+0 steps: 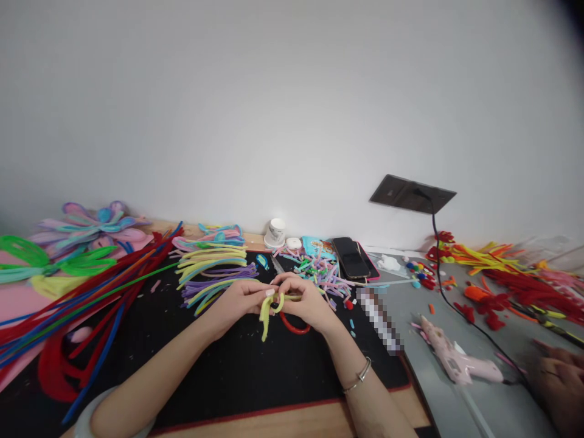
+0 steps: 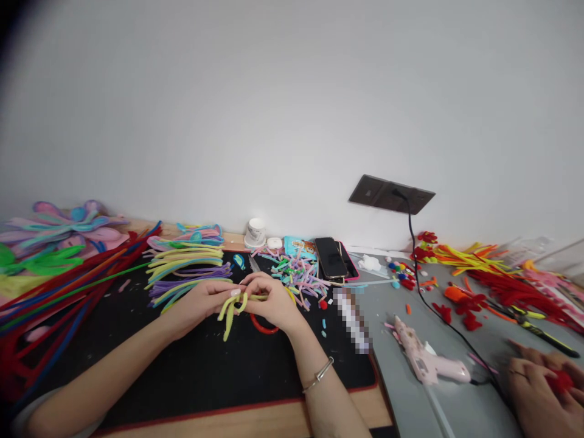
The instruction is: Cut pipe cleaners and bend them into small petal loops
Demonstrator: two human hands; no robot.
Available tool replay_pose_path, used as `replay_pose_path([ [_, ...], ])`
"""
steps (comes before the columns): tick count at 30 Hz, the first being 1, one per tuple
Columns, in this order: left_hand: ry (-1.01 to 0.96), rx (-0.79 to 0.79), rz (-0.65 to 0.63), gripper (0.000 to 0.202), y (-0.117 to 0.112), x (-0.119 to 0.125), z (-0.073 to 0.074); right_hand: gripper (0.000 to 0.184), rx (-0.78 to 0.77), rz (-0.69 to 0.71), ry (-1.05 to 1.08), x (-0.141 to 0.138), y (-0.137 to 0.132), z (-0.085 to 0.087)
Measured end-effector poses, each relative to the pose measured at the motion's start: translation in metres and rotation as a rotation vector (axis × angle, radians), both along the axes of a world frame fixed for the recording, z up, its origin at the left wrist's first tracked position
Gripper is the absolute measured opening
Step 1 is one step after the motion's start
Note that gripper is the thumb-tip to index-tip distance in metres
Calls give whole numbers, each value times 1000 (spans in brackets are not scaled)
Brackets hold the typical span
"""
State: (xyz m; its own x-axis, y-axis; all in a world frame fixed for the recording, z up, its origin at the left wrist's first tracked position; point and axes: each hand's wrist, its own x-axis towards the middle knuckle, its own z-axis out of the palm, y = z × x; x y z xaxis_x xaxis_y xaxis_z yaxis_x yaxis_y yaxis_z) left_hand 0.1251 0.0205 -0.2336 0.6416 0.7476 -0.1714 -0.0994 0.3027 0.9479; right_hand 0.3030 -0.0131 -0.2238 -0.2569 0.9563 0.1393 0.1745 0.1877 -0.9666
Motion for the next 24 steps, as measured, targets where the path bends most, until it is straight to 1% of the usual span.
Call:
replay_pose_path([
  [3,51,34,48,33,2,0,-4,18,-6,-13,8,1,1,-2],
  [6,131,132,115,32,5,-2,-6,15,7,-38,51,3,4,-3],
  [8,181,225,154,28,6,-3,-6,12,64,-60,51,4,4,-1],
  [10,205,305,192,26,7,-3,-7,15,149,-84,18,4,4,2],
  [13,219,366,230,25,8,-3,-6,15,269,-159,-132,0,0,5],
  [15,231,373,249,28,9,-2,-5,19,333,-216,-251,-4,-2,5],
  [17,254,368,266,31,9,-2,-5,16,385,-253,-320,-9,-3,2],
  [20,262,319,258,28,8,0,-6,13,443,-304,-367,-12,-3,-3],
  [24,199,218,235,26,6,2,-8,13,489,-388,-422,-10,-2,-6],
])
